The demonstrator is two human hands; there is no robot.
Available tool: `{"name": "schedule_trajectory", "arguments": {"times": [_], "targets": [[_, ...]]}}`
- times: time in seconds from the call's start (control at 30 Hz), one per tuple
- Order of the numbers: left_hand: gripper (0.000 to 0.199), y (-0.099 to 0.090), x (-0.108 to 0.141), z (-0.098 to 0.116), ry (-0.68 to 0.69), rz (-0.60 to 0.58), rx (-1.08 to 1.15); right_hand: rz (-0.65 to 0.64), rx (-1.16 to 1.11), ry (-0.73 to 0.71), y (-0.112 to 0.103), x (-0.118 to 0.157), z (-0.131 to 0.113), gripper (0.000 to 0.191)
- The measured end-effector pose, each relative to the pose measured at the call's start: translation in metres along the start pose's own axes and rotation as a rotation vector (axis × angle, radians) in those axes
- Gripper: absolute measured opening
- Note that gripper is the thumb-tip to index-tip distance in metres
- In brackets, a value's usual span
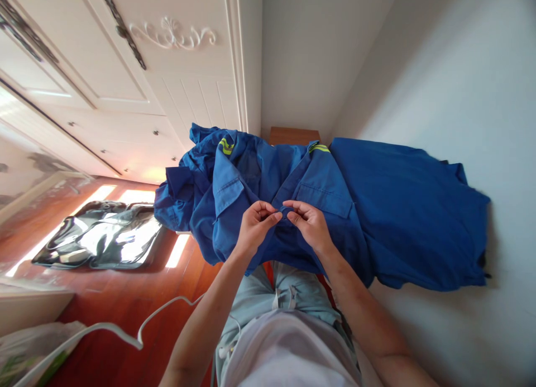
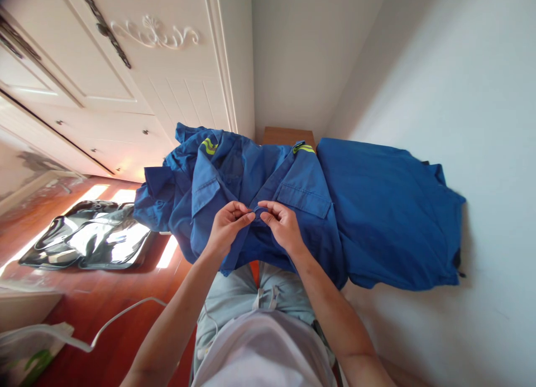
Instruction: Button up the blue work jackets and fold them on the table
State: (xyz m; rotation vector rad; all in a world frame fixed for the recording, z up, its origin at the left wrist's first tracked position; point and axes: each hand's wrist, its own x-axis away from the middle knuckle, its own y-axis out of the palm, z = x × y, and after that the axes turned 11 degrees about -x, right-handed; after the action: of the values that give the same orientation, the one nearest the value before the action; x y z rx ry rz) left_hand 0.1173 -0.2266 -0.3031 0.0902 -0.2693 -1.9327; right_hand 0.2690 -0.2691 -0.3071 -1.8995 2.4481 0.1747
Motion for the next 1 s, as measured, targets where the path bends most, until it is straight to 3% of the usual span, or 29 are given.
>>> {"name": "schedule_trajectory", "arguments": {"times": [0.13,0.33,0.57,0.9,1.0], "targets": [[0.041,-0.001,0.000,0.002,-0.024,0.049,0.027,0.030,0.036,-0.020,0.000,0.001,-0.001,0.040],[0.046,0.003,0.001,0.000,-0.012,0.128,0.032,-0.035,0.271,-0.281,-0.003,0.012,0.004,0.046],[0.045,0.006,0.003,0.000,-0.012,0.125,0.015,-0.044,0.558,-0.538,-0.010,0.015,0.003,0.040],[0.039,0.008,0.006,-0.002,0.024,0.115,-0.028,0.033,0.593,-0.660,-0.005,0.017,0.018,0.053],[0.038,0.009,0.006,-0.003,0.037,0.132,-0.052,0.033,0.612,-0.654,-0.006,0.018,0.020,0.049]]}}
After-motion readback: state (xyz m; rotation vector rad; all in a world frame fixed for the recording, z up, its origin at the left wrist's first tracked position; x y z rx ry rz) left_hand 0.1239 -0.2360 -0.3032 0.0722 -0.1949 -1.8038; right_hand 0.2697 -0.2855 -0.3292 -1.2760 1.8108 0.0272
